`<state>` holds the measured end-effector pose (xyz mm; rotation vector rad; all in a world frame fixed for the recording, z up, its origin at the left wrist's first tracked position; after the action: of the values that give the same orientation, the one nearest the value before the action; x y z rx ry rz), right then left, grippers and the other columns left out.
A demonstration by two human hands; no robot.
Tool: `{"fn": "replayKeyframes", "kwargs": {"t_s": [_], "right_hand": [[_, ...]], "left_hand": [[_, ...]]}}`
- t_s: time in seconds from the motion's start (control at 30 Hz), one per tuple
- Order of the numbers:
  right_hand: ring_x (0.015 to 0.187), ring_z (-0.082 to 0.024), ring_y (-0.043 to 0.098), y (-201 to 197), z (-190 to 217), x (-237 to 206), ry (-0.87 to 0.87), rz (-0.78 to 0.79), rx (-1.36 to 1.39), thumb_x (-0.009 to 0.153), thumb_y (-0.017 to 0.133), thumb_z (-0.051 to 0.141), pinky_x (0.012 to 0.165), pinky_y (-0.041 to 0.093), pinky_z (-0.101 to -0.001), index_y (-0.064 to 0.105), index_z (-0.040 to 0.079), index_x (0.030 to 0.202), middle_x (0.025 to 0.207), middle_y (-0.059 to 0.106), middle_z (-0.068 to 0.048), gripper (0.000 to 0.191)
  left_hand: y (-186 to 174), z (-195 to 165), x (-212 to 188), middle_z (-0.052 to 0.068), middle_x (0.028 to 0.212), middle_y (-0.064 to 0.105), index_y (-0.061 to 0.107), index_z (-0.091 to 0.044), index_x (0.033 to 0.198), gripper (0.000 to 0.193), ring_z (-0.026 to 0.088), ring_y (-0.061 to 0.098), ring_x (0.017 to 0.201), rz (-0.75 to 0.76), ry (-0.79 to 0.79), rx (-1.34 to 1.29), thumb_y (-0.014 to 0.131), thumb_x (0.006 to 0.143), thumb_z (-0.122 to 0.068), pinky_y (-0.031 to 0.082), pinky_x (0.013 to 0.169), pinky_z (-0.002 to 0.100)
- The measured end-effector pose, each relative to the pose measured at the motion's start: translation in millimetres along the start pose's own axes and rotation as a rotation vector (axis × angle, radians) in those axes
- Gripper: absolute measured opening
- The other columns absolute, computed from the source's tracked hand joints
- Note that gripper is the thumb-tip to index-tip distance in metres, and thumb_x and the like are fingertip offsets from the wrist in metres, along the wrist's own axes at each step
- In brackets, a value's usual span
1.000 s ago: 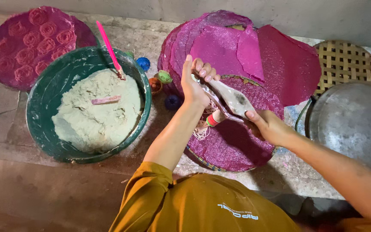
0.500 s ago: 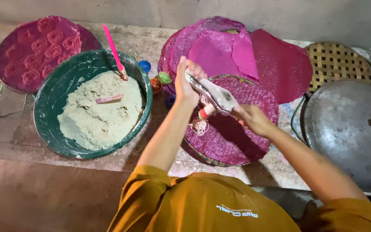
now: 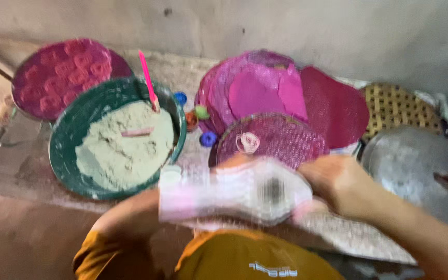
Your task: The person scoops dough from a green bowl and extrudes it through a pink star-shaped tool to form noodle spirals onto a pink mesh-covered tray. They repeat this process, filling the tray with multiple noodle spirals.
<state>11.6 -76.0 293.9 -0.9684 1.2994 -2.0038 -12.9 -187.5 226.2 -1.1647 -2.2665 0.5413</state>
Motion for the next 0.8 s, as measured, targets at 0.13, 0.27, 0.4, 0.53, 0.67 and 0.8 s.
{"fn": "replayKeyframes", "kwargs": {"t_s": [0.13,0.27,0.4,0.53,0.67,0.8], "right_hand": [[0.065,-0.028,0.059,-7.4,38.0,8.8,-0.498,0.069,-0.077,0.084,0.064,0.049,0.056,0.043,-0.041,0.063,0.007,0.09,0.074,0.057,-0.006,0.042],[0.06,-0.027,0.06,33.2,17.7,-0.6,-0.111,0.372,0.469,0.093,0.056,0.066,0.055,0.043,-0.04,0.064,0.006,0.084,0.07,0.057,-0.007,0.061],[0.061,-0.028,0.061,73.0,14.9,-38.4,0.049,0.481,0.755,0.103,0.05,0.063,0.058,0.042,-0.0409,0.06,0.003,0.084,0.067,0.054,-0.008,0.064],[0.066,-0.026,0.065,49.5,0.2,-45.3,-0.094,0.18,0.555,0.105,0.055,0.051,0.062,0.049,-0.04,0.063,0.006,0.084,0.07,0.059,-0.007,0.05],[0.073,-0.016,0.067,-6.5,-17.7,-40.2,-0.353,-0.257,-0.258,0.1,0.072,0.033,0.066,0.053,-0.031,0.066,0.013,0.085,0.079,0.066,-0.001,0.025],[0.069,-0.016,0.066,-11.2,-33.0,-26.0,-0.434,-0.377,-0.734,0.085,0.08,0.027,0.064,0.054,-0.0319,0.071,0.016,0.082,0.078,0.068,-0.001,0.014]], "left_hand": [[31.6,-23.8,-15.7,0.009,0.099,0.063,0.054,-0.019,0.141,0.05,0.026,0.061,0.091,0.227,0.005,0.046,0.065,0.093,-0.029,0.049,0.08,0.042],[39.9,-5.0,-42.7,0.011,0.088,0.065,0.056,-0.021,0.142,0.047,0.028,0.065,0.08,0.352,-0.01,0.123,0.06,0.095,-0.029,0.05,0.07,0.044],[39.8,59.5,-82.2,0.012,0.077,0.068,0.059,-0.022,0.142,0.044,0.03,0.068,0.068,0.357,-0.084,0.317,0.055,0.098,-0.028,0.052,0.061,0.045],[5.0,138.1,-127.8,0.01,0.09,0.074,0.074,-0.015,0.114,0.023,0.024,0.073,0.078,0.15,-0.447,-0.014,0.061,0.102,-0.029,0.06,0.078,0.04],[-45.4,153.3,-169.8,0.023,0.101,0.071,0.067,0.006,0.116,0.033,0.03,0.073,0.089,-0.431,-0.472,-1.127,0.067,0.086,-0.005,0.061,0.084,0.045],[9.2,117.9,-140.0,0.015,0.121,0.075,0.068,0.003,0.122,0.047,0.019,0.075,0.106,0.056,-0.611,-1.245,0.057,0.076,-0.002,0.058,0.097,0.031]]}}
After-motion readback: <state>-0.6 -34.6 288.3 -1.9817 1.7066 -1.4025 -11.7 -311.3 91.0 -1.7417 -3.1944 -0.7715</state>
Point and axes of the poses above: each hand's wrist, its own x-axis towards the middle knuckle, its own y-axis out of the palm, z = x × y, the point moved 8 cm from there along x, towards the middle knuckle
